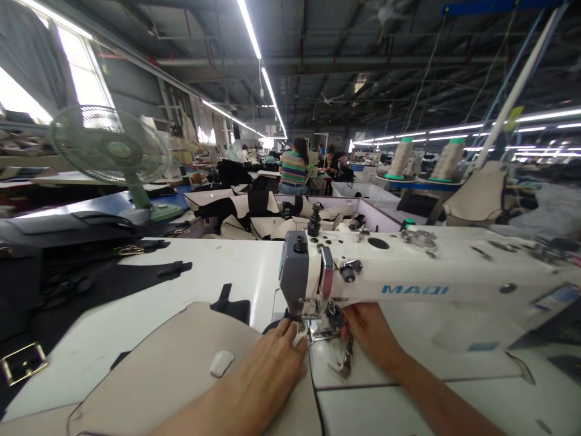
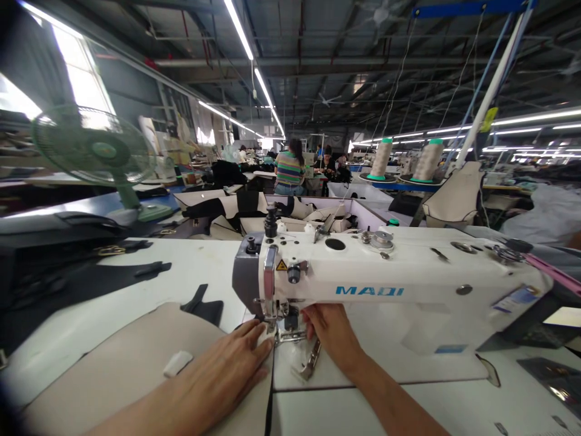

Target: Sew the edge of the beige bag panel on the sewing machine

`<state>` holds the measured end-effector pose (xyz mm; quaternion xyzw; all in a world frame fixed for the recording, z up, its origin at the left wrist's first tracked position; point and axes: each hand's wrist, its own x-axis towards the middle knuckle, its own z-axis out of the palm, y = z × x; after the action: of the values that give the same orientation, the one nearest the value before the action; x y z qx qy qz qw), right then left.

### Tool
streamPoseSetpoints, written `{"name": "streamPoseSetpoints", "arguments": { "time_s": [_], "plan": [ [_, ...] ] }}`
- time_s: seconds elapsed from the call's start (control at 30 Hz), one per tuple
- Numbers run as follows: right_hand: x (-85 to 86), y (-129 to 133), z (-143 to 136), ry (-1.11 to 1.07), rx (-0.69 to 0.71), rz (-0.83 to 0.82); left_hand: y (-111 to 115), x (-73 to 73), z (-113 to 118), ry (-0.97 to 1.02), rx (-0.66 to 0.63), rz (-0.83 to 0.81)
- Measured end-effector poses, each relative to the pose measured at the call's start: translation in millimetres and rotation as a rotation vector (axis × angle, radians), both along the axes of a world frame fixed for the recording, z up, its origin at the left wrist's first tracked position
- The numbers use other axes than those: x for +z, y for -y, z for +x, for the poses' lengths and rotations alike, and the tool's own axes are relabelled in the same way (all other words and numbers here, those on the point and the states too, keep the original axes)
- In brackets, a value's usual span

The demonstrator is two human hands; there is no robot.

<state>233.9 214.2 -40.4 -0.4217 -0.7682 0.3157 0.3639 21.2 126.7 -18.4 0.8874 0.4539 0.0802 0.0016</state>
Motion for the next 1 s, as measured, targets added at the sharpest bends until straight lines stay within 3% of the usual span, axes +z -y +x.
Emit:
{"name": "streamPoseSetpoints", "arguments": {
  "time_s": [0.37,0.83,0.93,1.0],
  "plan": [
    [11.2,5,-5,-0.142,-0.025,-0.065,2,5.9,4,-0.051,0.022,-0.014],
    [9.6,12,2,-0.106,-0.05,-0.045,2,-5.5,-2,-0.031,0.017,-0.041],
    [6.3,21,5,-0.052,0.0,-0.005,-1,2.5,6,-0.013,0.034,-0.042],
    [1.4,27,-16,-0.047,0.047,-0.011,5,12.1,12,-0.003,0.057,-0.048]
  ]
}}
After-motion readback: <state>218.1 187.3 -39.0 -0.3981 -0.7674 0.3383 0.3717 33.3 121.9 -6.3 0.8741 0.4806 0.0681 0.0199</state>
